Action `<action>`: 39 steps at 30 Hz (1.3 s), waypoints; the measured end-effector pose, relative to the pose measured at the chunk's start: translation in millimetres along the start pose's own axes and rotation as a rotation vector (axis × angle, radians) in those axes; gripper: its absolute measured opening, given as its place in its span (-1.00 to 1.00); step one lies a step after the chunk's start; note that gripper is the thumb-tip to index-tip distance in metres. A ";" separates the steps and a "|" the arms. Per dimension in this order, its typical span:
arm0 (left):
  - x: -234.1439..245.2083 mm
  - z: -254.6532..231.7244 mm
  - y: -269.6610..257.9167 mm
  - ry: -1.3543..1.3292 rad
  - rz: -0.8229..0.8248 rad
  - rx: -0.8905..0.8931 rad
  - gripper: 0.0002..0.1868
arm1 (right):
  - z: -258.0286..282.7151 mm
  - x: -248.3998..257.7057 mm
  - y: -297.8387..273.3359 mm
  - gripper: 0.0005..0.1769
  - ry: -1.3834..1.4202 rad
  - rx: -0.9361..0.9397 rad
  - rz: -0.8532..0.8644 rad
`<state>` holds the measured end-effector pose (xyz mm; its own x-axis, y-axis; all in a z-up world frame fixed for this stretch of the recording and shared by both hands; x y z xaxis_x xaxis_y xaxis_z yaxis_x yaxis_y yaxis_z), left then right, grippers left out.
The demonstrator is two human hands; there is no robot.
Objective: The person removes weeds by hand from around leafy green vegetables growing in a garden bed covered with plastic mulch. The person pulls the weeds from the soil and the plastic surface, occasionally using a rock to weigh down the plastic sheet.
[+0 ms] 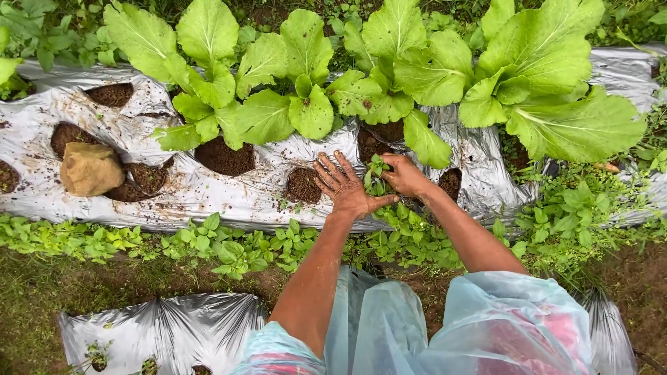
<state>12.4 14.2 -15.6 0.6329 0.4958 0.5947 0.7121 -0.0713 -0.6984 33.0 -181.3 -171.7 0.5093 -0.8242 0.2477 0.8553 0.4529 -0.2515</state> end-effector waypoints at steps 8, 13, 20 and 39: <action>30.2 -11.3 -21.5 -0.056 0.067 -0.029 0.71 | 88.6 19.6 -11.1 -0.50 0.299 -0.170 -0.064; 17.1 -5.9 -11.6 -0.052 0.057 -0.016 0.70 | 125.4 26.9 -30.4 -0.45 -0.325 -0.294 0.147; 44.2 -20.0 -32.5 -0.071 0.113 -0.012 0.67 | 79.3 18.7 -15.7 -0.28 -0.307 -0.200 0.093; 9.6 -7.8 -10.5 -0.101 0.032 0.033 0.72 | 162.0 -12.3 123.1 -0.58 -0.466 -0.043 -0.201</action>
<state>13.3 13.0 0.5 0.6197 0.5787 0.5301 0.6809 -0.0605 -0.7299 147.5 -60.4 -54.2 0.3313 -0.6502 0.6837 0.9412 0.2780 -0.1918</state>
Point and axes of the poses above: each hand's wrist, its own y-axis towards the middle knuckle, its own x-axis out of the back of the hand, z = x × y, the point moved 3 cm from there along y, towards the middle knuckle, and after that the axes turned 1 degree about y, right-handed, at the moved point
